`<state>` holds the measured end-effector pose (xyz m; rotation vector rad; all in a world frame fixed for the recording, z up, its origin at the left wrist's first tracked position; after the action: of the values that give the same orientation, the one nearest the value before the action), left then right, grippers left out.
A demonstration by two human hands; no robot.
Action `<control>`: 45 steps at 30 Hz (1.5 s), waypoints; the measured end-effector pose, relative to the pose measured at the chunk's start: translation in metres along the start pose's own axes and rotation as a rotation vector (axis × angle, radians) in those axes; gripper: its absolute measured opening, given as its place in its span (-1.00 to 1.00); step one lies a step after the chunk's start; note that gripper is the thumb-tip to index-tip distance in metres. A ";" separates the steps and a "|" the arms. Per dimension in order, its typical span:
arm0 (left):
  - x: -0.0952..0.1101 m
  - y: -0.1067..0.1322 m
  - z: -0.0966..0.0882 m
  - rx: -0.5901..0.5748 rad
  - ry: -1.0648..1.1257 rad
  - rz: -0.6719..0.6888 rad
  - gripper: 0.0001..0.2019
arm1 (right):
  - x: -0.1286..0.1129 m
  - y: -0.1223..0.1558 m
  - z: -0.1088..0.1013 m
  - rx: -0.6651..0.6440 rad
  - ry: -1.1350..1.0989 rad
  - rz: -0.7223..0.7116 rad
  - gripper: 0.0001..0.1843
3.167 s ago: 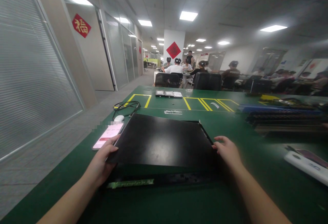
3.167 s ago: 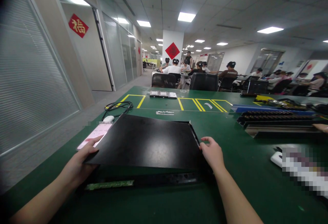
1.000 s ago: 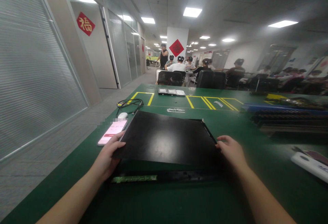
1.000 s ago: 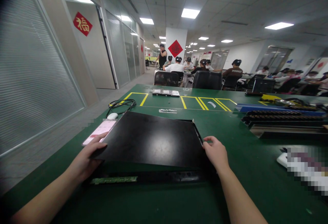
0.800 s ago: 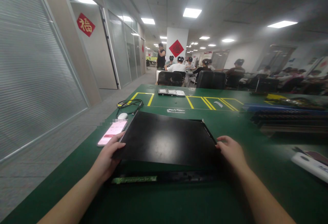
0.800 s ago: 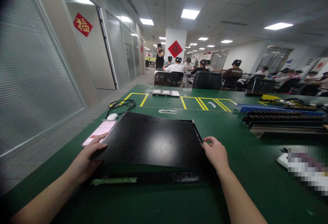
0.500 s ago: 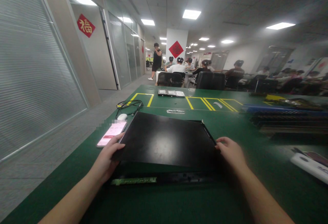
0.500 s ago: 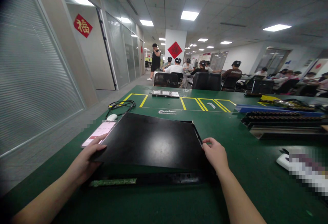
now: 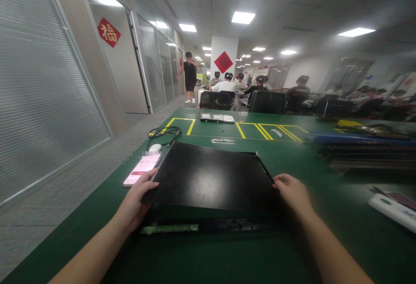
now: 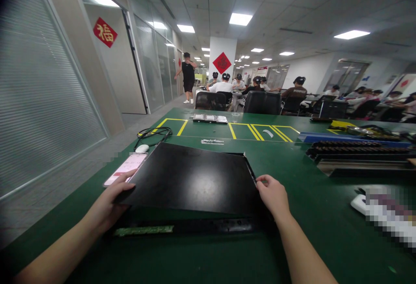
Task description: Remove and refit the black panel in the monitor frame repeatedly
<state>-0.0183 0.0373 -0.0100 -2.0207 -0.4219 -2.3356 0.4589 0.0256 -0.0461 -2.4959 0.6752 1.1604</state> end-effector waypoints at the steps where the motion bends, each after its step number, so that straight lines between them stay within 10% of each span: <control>1: 0.000 0.000 0.000 -0.003 -0.004 0.007 -0.51 | 0.000 0.000 0.000 0.002 0.003 -0.001 -0.75; 45: -0.001 -0.001 0.001 -0.026 0.016 -0.027 -0.54 | -0.005 0.003 -0.003 -0.007 0.075 -0.023 -0.74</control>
<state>-0.0171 0.0381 -0.0113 -2.0182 -0.4236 -2.3843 0.4568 0.0232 -0.0405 -2.5576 0.6614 1.0672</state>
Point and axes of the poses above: each hand's wrist, its own y-axis away from the middle knuckle, its own z-axis out of the palm, x = y × z, the point moved 5 cm from there along -y, towards the middle knuckle, and after that the axes turned 9 degrees about -y, right-handed, at the moved point
